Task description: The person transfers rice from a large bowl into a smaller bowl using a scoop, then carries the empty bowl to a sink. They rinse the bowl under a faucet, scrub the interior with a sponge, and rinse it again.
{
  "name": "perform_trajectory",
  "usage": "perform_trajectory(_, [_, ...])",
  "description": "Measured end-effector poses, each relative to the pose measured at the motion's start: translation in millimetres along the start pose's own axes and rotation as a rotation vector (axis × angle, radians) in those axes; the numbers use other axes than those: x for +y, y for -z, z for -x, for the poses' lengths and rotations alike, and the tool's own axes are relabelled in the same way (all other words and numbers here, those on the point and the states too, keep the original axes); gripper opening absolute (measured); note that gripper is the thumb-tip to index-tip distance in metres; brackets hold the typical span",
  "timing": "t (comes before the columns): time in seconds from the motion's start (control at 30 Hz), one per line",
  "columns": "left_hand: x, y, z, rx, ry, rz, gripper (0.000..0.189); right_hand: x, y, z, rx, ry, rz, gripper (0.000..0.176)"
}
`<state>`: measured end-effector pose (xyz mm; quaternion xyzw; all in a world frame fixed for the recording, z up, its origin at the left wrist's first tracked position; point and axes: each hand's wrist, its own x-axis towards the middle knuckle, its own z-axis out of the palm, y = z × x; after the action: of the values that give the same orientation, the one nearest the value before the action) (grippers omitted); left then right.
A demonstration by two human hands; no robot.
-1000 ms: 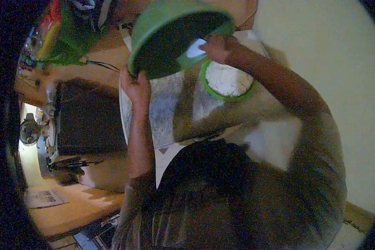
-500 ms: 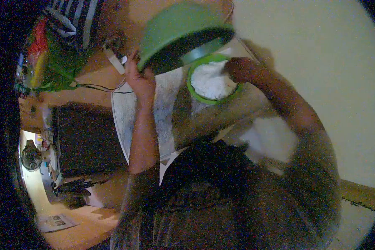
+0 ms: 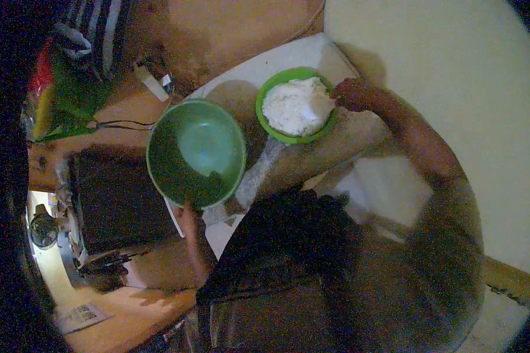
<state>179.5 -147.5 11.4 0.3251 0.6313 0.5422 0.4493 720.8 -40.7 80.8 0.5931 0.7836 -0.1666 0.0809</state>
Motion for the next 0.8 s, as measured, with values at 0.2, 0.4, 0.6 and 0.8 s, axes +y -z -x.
perform_trajectory(0.2, [-24, 13, 33, 0.125, 0.048, 0.25, 0.047, 7, 10, -15, 0.021, 0.068, 0.102, 0.034])
perform_trajectory(0.4, [-33, 28, 30, 0.184, 0.094, 0.284, 0.052, 11, 19, -63, 0.174, 0.031, -0.275, 0.04])
perform_trajectory(0.6, [-41, 26, 27, 0.136, 0.028, 0.29, 0.05, 25, -32, -90, -0.008, 0.149, -0.201, 0.042])
perform_trajectory(0.8, [-49, 29, 19, 0.1, 0.063, 0.253, 0.048, 4, -8, -66, -0.019, 0.144, -0.061, 0.042])
